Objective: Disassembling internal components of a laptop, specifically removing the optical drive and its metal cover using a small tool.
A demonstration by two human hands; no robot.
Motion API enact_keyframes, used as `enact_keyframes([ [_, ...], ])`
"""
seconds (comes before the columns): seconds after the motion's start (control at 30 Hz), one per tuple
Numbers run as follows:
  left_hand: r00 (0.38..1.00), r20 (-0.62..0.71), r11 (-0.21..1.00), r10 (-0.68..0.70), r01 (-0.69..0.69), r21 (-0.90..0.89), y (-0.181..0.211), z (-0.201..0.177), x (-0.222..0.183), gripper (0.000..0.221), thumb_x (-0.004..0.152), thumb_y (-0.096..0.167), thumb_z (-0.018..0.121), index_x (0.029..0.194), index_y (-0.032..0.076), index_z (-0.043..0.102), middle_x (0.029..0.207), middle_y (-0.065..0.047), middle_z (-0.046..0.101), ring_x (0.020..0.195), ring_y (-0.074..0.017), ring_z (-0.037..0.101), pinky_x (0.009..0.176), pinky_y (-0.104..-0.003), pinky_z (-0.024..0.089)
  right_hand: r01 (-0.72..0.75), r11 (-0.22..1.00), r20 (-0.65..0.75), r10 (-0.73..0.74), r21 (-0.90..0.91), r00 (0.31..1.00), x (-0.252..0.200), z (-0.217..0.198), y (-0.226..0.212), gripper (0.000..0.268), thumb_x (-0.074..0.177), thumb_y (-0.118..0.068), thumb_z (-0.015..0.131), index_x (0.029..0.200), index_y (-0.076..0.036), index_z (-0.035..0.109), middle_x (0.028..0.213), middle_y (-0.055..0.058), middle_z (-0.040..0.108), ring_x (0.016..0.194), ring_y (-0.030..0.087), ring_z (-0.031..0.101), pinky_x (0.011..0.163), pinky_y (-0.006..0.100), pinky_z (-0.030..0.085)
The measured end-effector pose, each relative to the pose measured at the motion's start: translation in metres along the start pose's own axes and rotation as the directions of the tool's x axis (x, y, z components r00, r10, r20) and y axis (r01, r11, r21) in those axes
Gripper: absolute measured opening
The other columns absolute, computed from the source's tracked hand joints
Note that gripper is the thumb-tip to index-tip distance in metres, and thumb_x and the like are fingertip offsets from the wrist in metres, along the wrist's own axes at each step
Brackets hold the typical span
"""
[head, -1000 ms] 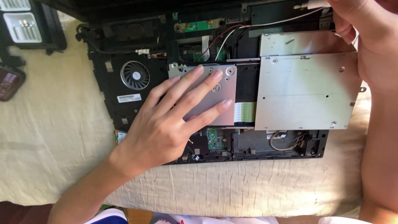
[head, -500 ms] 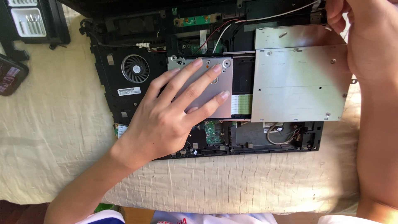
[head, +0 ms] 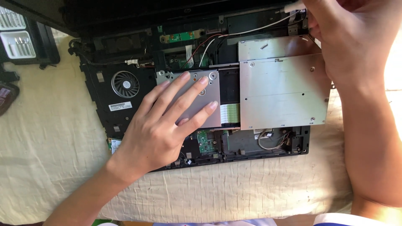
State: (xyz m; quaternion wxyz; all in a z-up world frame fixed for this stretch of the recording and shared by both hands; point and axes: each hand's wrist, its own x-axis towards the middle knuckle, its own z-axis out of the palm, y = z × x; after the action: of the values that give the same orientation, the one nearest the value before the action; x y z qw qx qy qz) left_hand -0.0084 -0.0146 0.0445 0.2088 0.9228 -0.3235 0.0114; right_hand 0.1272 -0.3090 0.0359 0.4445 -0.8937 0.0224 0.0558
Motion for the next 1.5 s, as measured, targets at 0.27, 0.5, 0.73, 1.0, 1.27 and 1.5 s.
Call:
enact_keyframes([
  [0.27, 1.0, -0.014, 1.0, 0.0, 0.0, -0.002, 0.0, 0.0, 0.001, 0.043, 0.104, -0.003, 0.044, 0.14, 0.013, 0.062, 0.153, -0.02, 0.052, 0.143, -0.0419, 0.049, 0.115, -0.053, 0.046, -0.027, 1.0, -0.002, 0.027, -0.008, 1.0, -0.001, 0.0, 0.0, 0.058, 0.133, -0.014, 0.084, 0.085, -0.01, 0.053, 0.078, 0.0, 0.054, 0.07, 0.007, 0.056, 0.062, 0.022, 0.052],
  [0.5, 1.0, -0.008, 1.0, 0.0, 0.0, 0.002, 0.0, 0.001, 0.0, 0.043, 0.104, -0.002, 0.046, 0.141, 0.013, 0.061, 0.154, -0.019, 0.051, 0.143, -0.0419, 0.049, 0.116, -0.053, 0.045, -0.028, 0.998, 0.025, 0.026, 0.063, 0.999, -0.006, 0.004, -0.02, 0.057, 0.133, -0.012, 0.079, 0.085, -0.009, 0.049, 0.075, 0.001, 0.046, 0.064, 0.009, 0.048, 0.056, 0.023, 0.066],
  [0.73, 1.0, -0.006, 1.0, -0.001, 0.001, -0.005, 0.0, 0.0, 0.0, 0.043, 0.104, -0.004, 0.044, 0.14, 0.013, 0.061, 0.154, -0.019, 0.051, 0.143, -0.0421, 0.048, 0.116, -0.054, 0.045, 0.013, 0.997, 0.04, -0.016, 0.077, 0.999, -0.006, 0.004, -0.016, 0.058, 0.135, -0.008, 0.079, 0.085, -0.008, 0.048, 0.077, 0.002, 0.047, 0.066, 0.01, 0.049, 0.058, 0.024, 0.067],
  [1.0, 1.0, -0.011, 1.0, -0.002, 0.002, 0.012, 0.001, 0.0, 0.001, 0.042, 0.105, -0.004, 0.047, 0.141, 0.013, 0.06, 0.154, -0.018, 0.051, 0.144, -0.0408, 0.048, 0.116, -0.053, 0.045, -0.035, 0.997, 0.028, 0.034, 0.069, 0.999, -0.007, 0.005, -0.017, 0.059, 0.133, -0.012, 0.083, 0.083, -0.008, 0.052, 0.077, 0.001, 0.053, 0.062, 0.009, 0.057, 0.055, 0.023, 0.067],
  [1.27, 1.0, -0.006, 1.0, -0.001, 0.001, -0.002, 0.001, 0.0, 0.001, 0.043, 0.104, -0.003, 0.045, 0.14, 0.013, 0.062, 0.154, -0.019, 0.05, 0.144, -0.0408, 0.047, 0.117, -0.053, 0.044, -0.043, 0.993, 0.052, 0.037, 0.111, 0.998, -0.007, 0.005, -0.02, 0.057, 0.131, -0.009, 0.079, 0.082, -0.01, 0.05, 0.077, 0.001, 0.052, 0.064, 0.008, 0.052, 0.056, 0.022, 0.064],
  [1.5, 1.0, -0.016, 1.0, 0.01, -0.01, -0.015, -0.001, 0.0, 0.0, 0.046, 0.101, -0.006, 0.046, 0.14, 0.012, 0.063, 0.155, -0.019, 0.048, 0.145, -0.0419, 0.046, 0.117, -0.054, 0.044, 0.223, 0.951, 0.089, -0.246, 0.213, 0.965, -0.015, 0.001, -0.005, 0.032, 0.136, 0.0, 0.082, 0.108, 0.006, 0.066, 0.094, 0.013, 0.067, 0.078, 0.018, 0.069, 0.068, 0.027, 0.059],
])
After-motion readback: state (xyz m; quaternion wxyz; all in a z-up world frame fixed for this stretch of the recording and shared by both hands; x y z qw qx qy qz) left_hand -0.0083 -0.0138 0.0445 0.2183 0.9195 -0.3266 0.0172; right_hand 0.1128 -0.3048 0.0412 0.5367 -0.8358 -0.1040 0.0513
